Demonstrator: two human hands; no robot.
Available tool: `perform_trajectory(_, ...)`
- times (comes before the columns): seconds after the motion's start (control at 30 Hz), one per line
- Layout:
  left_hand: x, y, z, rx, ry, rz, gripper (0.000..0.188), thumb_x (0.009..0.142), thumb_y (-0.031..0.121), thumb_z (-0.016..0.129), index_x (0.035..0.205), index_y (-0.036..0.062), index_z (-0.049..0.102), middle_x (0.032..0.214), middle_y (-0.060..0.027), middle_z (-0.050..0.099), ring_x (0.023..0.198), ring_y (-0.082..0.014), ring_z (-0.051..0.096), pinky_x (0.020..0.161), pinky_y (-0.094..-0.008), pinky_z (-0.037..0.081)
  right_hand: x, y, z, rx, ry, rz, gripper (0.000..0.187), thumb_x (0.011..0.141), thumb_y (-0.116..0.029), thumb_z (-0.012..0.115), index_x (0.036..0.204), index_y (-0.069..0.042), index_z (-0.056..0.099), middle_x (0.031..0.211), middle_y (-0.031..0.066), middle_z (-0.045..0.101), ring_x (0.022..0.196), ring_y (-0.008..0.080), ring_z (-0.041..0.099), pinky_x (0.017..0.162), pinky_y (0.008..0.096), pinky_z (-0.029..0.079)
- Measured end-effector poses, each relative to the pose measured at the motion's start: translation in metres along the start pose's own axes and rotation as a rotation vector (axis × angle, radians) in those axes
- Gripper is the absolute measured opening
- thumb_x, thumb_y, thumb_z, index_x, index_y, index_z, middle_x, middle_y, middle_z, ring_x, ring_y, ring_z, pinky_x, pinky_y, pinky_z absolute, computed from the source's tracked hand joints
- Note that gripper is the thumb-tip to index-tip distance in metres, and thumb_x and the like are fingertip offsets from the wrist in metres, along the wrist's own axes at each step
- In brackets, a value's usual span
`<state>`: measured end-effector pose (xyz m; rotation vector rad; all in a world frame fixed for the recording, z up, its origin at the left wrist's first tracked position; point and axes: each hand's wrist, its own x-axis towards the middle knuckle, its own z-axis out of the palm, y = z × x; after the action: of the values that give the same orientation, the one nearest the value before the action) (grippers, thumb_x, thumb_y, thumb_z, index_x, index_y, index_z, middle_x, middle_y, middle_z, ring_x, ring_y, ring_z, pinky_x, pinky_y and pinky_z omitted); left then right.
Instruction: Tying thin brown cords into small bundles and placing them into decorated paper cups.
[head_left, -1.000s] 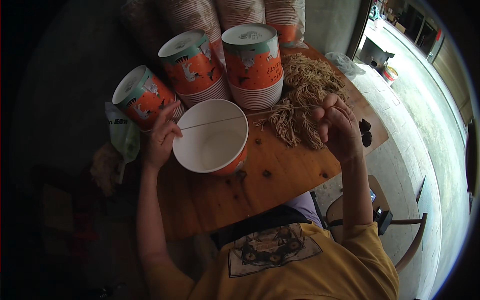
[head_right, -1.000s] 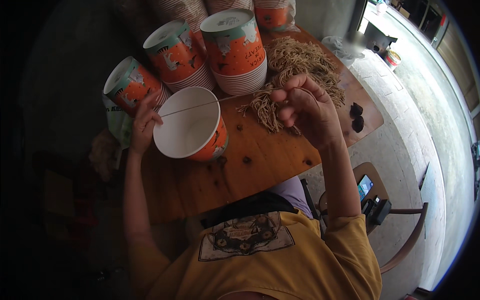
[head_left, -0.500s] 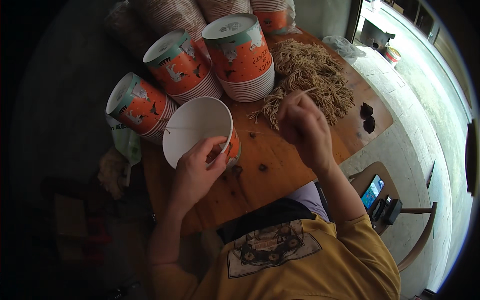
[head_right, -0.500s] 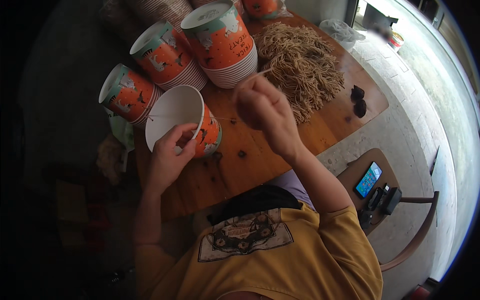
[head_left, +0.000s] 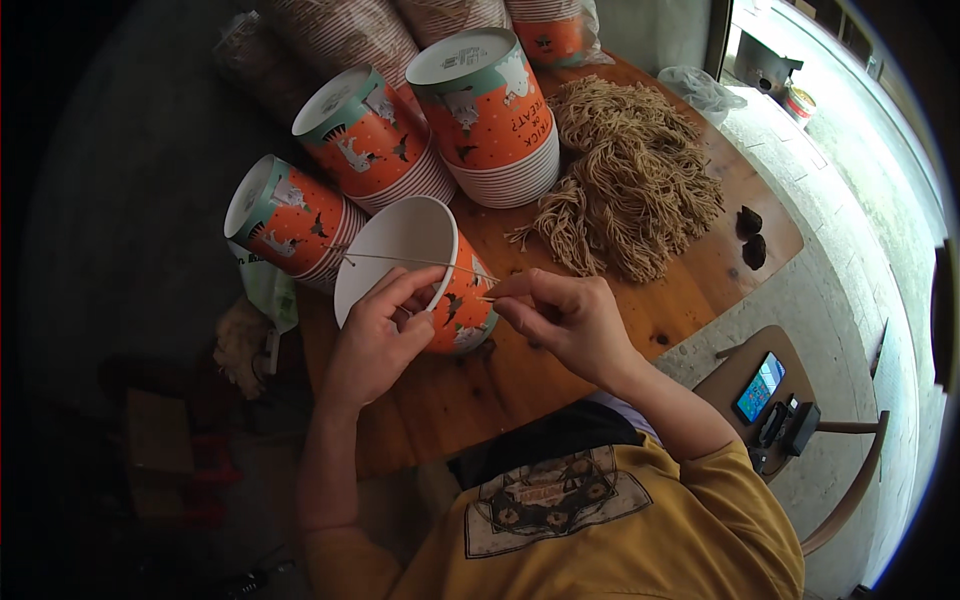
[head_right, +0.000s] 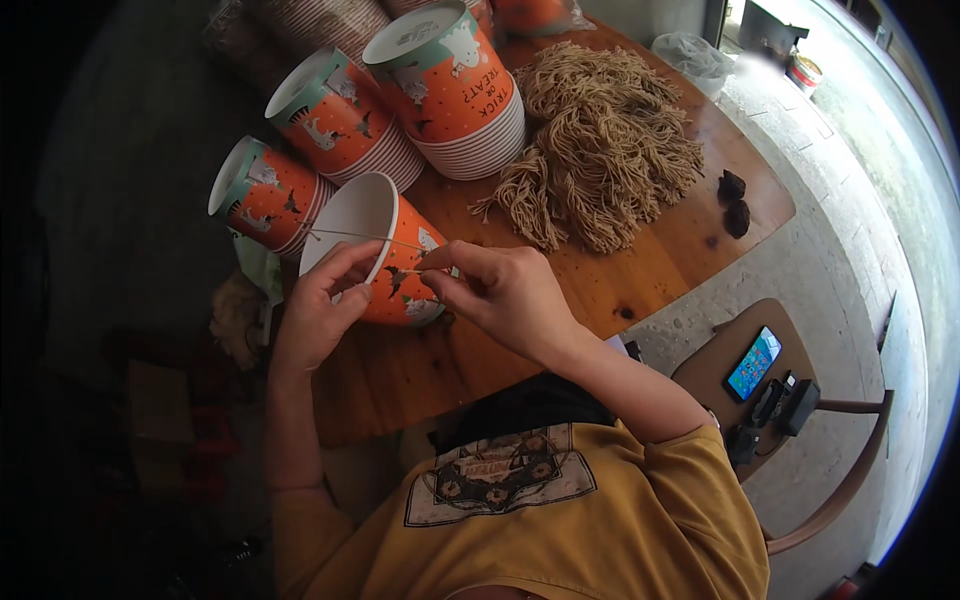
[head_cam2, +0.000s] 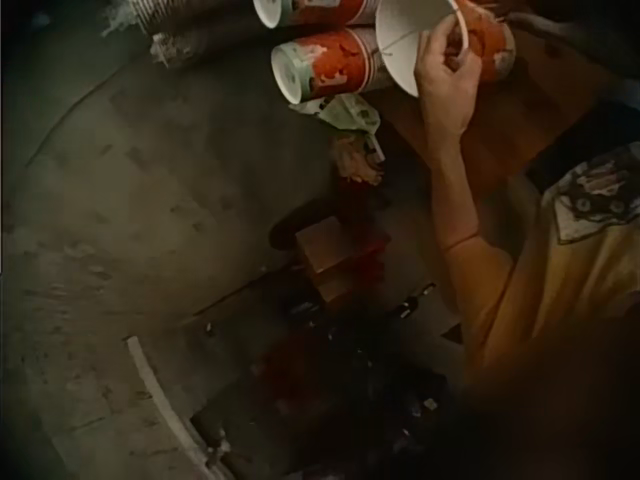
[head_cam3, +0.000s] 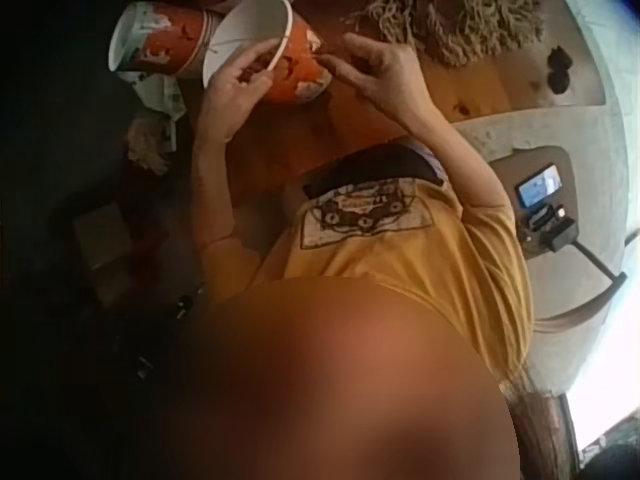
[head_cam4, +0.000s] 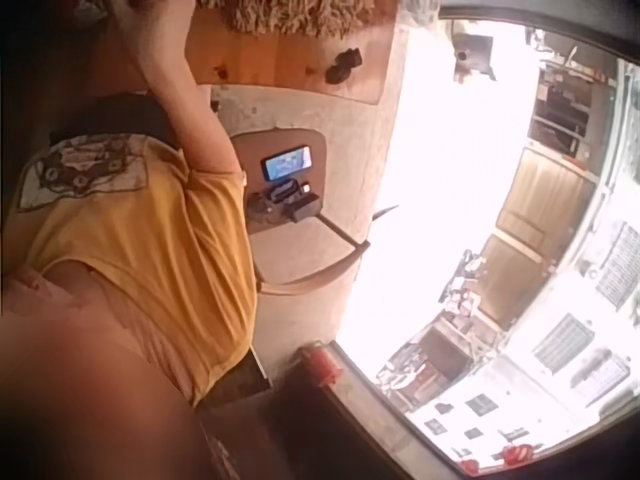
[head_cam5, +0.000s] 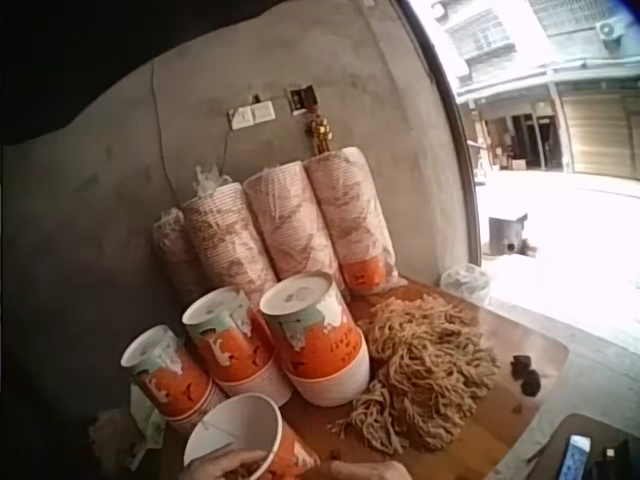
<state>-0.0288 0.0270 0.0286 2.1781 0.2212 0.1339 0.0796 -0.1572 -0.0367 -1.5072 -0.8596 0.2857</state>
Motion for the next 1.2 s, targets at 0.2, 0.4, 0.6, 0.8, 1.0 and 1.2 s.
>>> perform_trajectory(0.2,0.0,0.001,-0.001,-0.057,-0.013,-0.005,0.04,0.084,-0.002,0.052,0.123,0.0004,0.057,0.097,-0.001,0.053,0.086,-0.0079,0.052,0.074,-0.0221,0.044,0.009,0.003,0.012,-0.144,0.122,-0.195,0.007,0.082,-0.008,0.067,0.087,-0.003,0.065,0.064,0.0049,0.056,0.053,0.0069,0.05,0.048,0.0249,0.041)
perform_trajectory(0.4,-0.002,0.004,0.0,-0.132,-0.027,-0.042,0.041,0.083,-0.003,0.052,0.124,0.0011,0.057,0.098,-0.0008,0.054,0.087,-0.0081,0.053,0.075,-0.022,0.045,0.018,0.009,0.028,-0.114,0.13,-0.191,0.008,0.08,-0.005,0.063,0.078,-0.002,0.056,0.069,0.007,0.058,0.057,0.0121,0.054,0.051,0.0265,0.043)
perform_trajectory(0.6,-0.001,0.003,0.001,-0.124,-0.053,-0.019,0.042,0.083,-0.002,0.051,0.125,0.0013,0.056,0.099,-0.001,0.053,0.088,-0.0081,0.053,0.076,-0.0218,0.044,0.019,0.01,0.031,-0.076,0.092,-0.102,0.012,0.077,-0.009,0.061,0.078,-0.002,0.051,0.074,0.0141,0.06,0.067,0.0319,0.062,0.059,0.0401,0.048)
perform_trajectory(0.8,-0.001,0.003,0.003,-0.127,-0.056,-0.002,0.042,0.084,-0.002,0.052,0.125,0.0013,0.056,0.097,-0.0009,0.053,0.088,-0.0077,0.052,0.076,-0.0221,0.044,0.02,0.007,0.027,-0.097,0.075,-0.062,0.012,0.077,-0.009,0.061,0.078,-0.001,0.051,0.074,0.0149,0.061,0.067,0.0321,0.062,0.06,0.0402,0.049)
perform_trajectory(1.0,0.0,0.007,0.004,-0.057,-0.078,-0.023,0.045,0.083,-0.003,0.051,0.127,-0.0008,0.055,0.101,-0.0006,0.054,0.092,-0.0085,0.051,0.085,-0.0233,0.043,0.02,0.009,0.026,-0.102,0.067,-0.043,0.012,0.077,-0.01,0.061,0.078,-0.001,0.052,0.072,0.015,0.061,0.066,0.0324,0.063,0.059,0.0403,0.049)
perform_trajectory(1.2,-0.001,0.005,0.007,-0.047,-0.07,0.018,0.045,0.083,-0.003,0.053,0.127,0.0031,0.056,0.094,0.0001,0.051,0.079,-0.005,0.049,0.07,-0.0195,0.044,0.02,0.011,0.025,-0.098,0.069,-0.043,0.012,0.077,-0.01,0.061,0.078,-0.001,0.053,0.072,0.0151,0.061,0.065,0.0324,0.063,0.059,0.0401,0.048)
